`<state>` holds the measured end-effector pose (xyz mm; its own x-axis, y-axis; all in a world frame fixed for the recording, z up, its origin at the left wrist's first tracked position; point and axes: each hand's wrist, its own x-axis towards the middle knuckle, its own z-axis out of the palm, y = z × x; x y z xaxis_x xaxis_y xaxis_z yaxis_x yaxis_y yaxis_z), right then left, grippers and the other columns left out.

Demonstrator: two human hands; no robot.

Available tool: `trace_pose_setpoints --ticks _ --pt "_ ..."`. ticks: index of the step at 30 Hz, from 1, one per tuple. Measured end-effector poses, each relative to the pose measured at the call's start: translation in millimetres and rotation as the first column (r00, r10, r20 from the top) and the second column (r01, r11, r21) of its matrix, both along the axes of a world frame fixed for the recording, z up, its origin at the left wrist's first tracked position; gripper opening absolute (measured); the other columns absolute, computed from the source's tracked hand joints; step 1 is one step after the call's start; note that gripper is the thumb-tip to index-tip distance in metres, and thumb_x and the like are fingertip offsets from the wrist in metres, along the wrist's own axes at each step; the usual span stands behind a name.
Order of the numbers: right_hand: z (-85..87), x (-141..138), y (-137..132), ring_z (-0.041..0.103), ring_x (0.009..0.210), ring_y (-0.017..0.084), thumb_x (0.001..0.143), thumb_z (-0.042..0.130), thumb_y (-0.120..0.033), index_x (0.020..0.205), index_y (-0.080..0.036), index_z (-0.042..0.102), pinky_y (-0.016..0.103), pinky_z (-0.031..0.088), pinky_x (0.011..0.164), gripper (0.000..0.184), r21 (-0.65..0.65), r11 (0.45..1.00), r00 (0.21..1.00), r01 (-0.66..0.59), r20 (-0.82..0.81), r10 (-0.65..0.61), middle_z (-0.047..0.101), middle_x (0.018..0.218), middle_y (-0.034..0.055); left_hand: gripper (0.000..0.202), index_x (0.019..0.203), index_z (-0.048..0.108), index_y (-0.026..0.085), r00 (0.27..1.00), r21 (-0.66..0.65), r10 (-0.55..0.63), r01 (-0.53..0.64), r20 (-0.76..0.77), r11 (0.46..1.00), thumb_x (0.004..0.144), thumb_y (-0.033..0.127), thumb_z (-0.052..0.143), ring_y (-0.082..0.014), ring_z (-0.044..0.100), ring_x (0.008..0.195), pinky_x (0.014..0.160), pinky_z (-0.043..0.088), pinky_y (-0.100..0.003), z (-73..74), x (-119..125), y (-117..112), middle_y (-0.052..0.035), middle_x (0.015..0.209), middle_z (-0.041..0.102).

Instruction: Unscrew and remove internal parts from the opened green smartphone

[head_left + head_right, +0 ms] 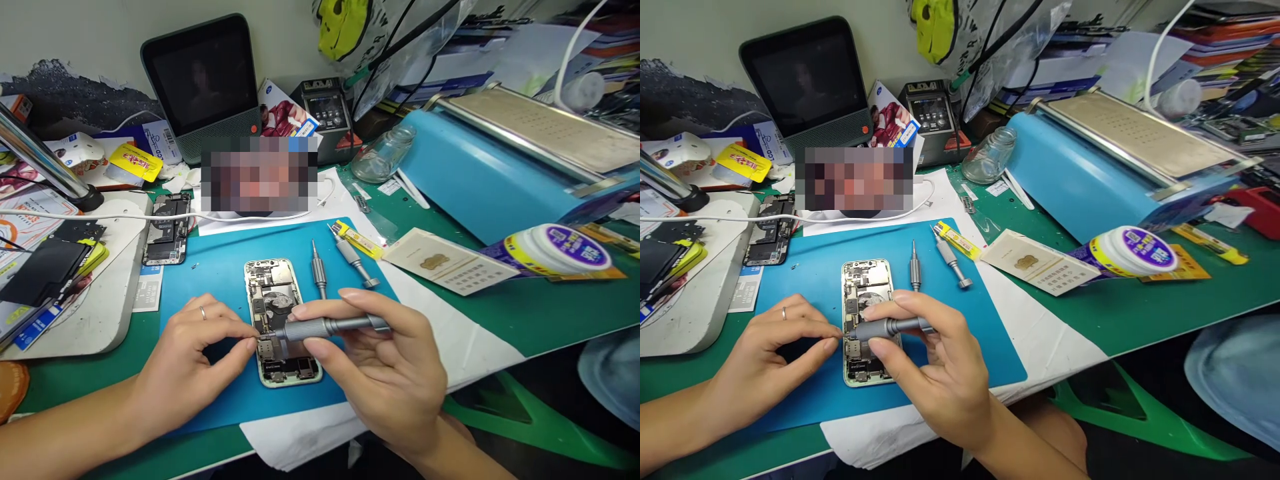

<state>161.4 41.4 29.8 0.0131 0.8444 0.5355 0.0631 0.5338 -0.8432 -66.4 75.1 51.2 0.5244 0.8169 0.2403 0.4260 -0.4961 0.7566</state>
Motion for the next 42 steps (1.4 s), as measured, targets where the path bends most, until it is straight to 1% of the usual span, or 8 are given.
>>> trace_pose_setpoints --ticks 4,9,15,22,29,34,38,42 --pt "-0.6 -0.7 -0.3 0.079 0.106 0.016 0.088 0.070 0.006 0.143 -0.031 0.056 0.030 0.071 0.091 0.067 -0.004 1.000 1.000 -0.007 -0.018 0.007 0.078 0.115 0.0011 0.014 0.099 0.078 0.027 1.000 -0.003 -0.003 0.003 -0.003 1.000 0.098 0.016 0.068 -0.0099 0.064 0.079 0.074 0.049 -0.026 0.3 -0.1 0.7 0.0068 0.085 0.074" --pt "-0.1 -2.0 0.9 0.078 0.108 0.013 0.087 0.069 0.008 0.143 -0.031 0.057 0.026 0.069 0.096 0.069 0.003 1.000 0.999 -0.017 -0.041 0.017 0.077 0.116 -0.0009 0.014 0.098 0.078 0.026 1.000 -0.002 -0.011 0.011 -0.004 1.000 0.097 0.016 0.068 -0.0109 0.065 0.078 0.074 0.049 -0.027 0.8 0.4 0.6 0.0054 0.085 0.075" --pt "-1.2 -3.4 2.3 0.079 0.105 0.016 0.088 0.070 0.005 0.143 -0.030 0.057 0.031 0.070 0.093 0.066 0.011 1.000 1.000 0.005 -0.022 -0.005 0.079 0.114 0.0009 0.015 0.097 0.079 0.025 1.000 0.008 -0.014 0.014 -0.014 1.000 0.097 0.014 0.068 -0.0127 0.066 0.076 0.071 0.050 -0.028 2.1 1.0 1.4 0.0029 0.083 0.076" --pt "-2.1 -3.0 1.8 0.079 0.105 0.017 0.089 0.070 0.003 0.143 -0.031 0.056 0.032 0.071 0.091 0.065 0.001 1.000 1.000 -0.004 -0.023 0.004 0.079 0.113 0.0012 0.015 0.098 0.079 0.025 1.000 0.017 -0.019 0.019 -0.001 1.000 0.096 0.014 0.069 -0.0114 0.066 0.075 0.071 0.050 -0.026 1.8 0.8 2.3 0.0041 0.083 0.076" --pt "-0.3 -1.7 1.4 0.078 0.108 0.014 0.089 0.070 0.004 0.143 -0.031 0.056 0.026 0.068 0.095 0.066 -0.016 1.000 1.000 -0.016 -0.027 0.015 0.078 0.115 -0.0007 0.015 0.099 0.078 0.025 1.000 0.009 -0.019 0.019 -0.002 1.000 0.097 0.015 0.068 -0.0110 0.065 0.077 0.073 0.049 -0.026 1.0 -0.3 1.1 0.0051 0.084 0.076" --pt "-1.0 -1.8 2.2 0.078 0.107 0.015 0.090 0.070 0.003 0.143 -0.030 0.056 0.028 0.069 0.094 0.064 0.005 1.000 1.000 -0.011 -0.007 0.011 0.078 0.114 0.0003 0.016 0.098 0.078 0.025 1.000 0.010 -0.026 0.026 0.001 1.000 0.097 0.013 0.067 -0.0109 0.065 0.076 0.072 0.048 -0.027 1.8 0.8 1.5 0.0048 0.084 0.075" --pt "-1.4 -1.8 2.6 0.079 0.105 0.017 0.089 0.070 0.003 0.142 -0.031 0.056 0.030 0.071 0.089 0.064 -0.024 1.000 1.000 -0.017 -0.023 0.017 0.078 0.113 0.0007 0.016 0.098 0.079 0.024 0.999 -0.001 -0.033 0.033 -0.007 0.999 0.097 0.013 0.067 -0.0128 0.065 0.077 0.073 0.049 -0.028 2.3 1.1 1.8 0.0026 0.084 0.076" --pt "0.0 -1.2 1.9 0.079 0.102 0.016 0.089 0.071 0.002 0.140 -0.031 0.057 0.029 0.071 0.088 0.062 -0.055 0.998 0.999 -0.015 -0.036 0.013 0.079 0.113 0.0005 0.016 0.099 0.080 0.025 0.999 0.003 -0.036 0.037 -0.032 0.999 0.097 0.014 0.068 -0.0134 0.065 0.078 0.074 0.049 -0.028 3.2 0.9 2.1 0.0026 0.084 0.076"
